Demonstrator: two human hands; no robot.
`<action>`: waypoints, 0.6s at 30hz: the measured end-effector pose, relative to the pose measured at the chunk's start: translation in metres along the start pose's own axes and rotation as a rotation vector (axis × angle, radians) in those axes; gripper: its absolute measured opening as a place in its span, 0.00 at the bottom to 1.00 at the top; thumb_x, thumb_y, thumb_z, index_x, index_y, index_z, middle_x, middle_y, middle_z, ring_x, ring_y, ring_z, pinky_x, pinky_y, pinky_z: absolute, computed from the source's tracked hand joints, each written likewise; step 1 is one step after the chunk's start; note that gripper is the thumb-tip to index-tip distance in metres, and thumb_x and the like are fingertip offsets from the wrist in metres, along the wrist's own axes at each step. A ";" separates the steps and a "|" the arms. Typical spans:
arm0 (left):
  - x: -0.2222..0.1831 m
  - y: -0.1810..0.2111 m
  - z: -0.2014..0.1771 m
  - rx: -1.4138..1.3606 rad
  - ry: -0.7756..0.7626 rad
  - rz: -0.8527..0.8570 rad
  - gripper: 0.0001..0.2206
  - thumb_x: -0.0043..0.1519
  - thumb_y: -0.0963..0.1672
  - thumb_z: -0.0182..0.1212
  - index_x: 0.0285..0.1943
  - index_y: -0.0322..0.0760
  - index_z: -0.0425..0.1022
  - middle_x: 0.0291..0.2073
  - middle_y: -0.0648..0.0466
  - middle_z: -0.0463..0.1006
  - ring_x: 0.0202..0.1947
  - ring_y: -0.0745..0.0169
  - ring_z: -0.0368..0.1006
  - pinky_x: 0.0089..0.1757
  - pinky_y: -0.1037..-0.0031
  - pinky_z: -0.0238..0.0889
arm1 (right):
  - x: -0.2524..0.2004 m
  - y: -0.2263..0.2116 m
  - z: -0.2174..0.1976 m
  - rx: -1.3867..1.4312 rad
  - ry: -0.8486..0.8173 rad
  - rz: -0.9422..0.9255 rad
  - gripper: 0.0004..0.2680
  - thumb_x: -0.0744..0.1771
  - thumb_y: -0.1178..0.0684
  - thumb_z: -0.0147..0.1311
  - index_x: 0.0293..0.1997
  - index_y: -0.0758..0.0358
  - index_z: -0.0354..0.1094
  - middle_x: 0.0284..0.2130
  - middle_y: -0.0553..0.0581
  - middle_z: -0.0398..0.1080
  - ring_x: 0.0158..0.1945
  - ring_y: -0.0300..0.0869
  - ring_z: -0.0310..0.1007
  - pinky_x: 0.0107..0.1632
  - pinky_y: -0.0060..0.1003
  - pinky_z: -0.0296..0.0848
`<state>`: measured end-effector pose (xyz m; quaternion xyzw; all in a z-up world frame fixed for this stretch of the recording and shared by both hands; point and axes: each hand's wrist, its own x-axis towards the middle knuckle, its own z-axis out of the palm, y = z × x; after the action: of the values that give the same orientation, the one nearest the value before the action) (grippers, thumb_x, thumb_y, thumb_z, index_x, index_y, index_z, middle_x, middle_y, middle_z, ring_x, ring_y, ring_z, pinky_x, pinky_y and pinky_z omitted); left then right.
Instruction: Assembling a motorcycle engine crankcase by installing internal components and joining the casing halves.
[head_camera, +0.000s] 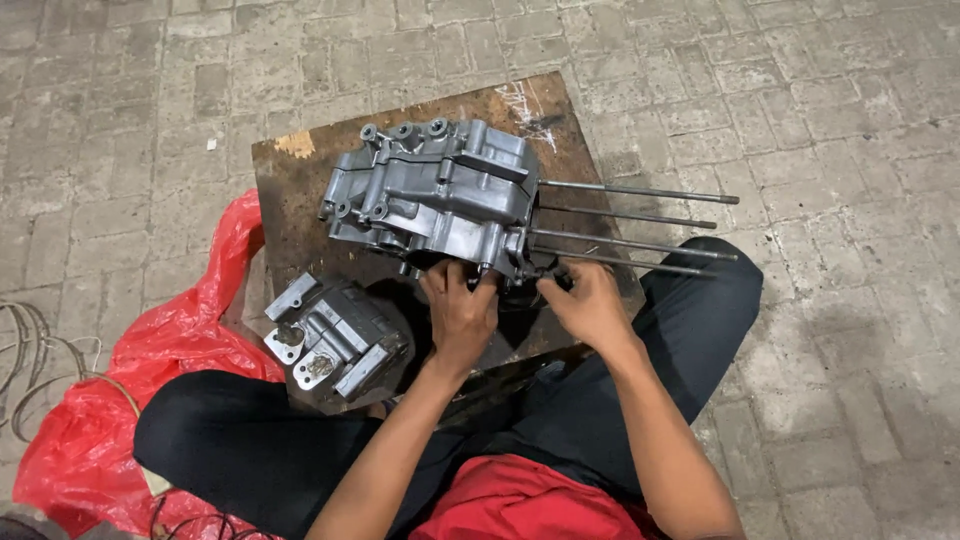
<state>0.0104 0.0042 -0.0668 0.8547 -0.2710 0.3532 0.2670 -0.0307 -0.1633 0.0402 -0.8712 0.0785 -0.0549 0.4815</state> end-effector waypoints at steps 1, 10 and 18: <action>-0.013 -0.005 0.010 0.024 -0.017 0.005 0.04 0.63 0.41 0.57 0.45 0.45 0.72 0.38 0.51 0.60 0.42 0.43 0.59 0.38 0.59 0.49 | -0.002 -0.004 -0.001 0.067 0.031 -0.021 0.18 0.66 0.59 0.54 0.13 0.56 0.52 0.06 0.49 0.54 0.14 0.35 0.47 0.21 0.28 0.52; -0.018 -0.019 -0.001 0.063 -0.052 0.020 0.05 0.64 0.42 0.57 0.46 0.45 0.74 0.39 0.47 0.63 0.39 0.38 0.61 0.35 0.58 0.54 | 0.006 0.063 0.031 0.095 0.057 0.023 0.18 0.69 0.57 0.51 0.15 0.55 0.52 0.07 0.48 0.52 0.14 0.33 0.45 0.20 0.26 0.49; 0.025 0.011 -0.016 0.055 0.010 0.064 0.08 0.52 0.37 0.62 0.36 0.42 0.72 0.39 0.49 0.61 0.38 0.44 0.57 0.36 0.61 0.51 | 0.003 0.032 0.009 -0.116 -0.101 0.059 0.16 0.66 0.56 0.57 0.16 0.57 0.53 0.07 0.49 0.53 0.15 0.37 0.47 0.20 0.32 0.51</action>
<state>0.0112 -0.0001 -0.0350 0.8509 -0.2872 0.3731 0.2332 -0.0288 -0.1733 0.0082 -0.8966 0.0827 0.0082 0.4350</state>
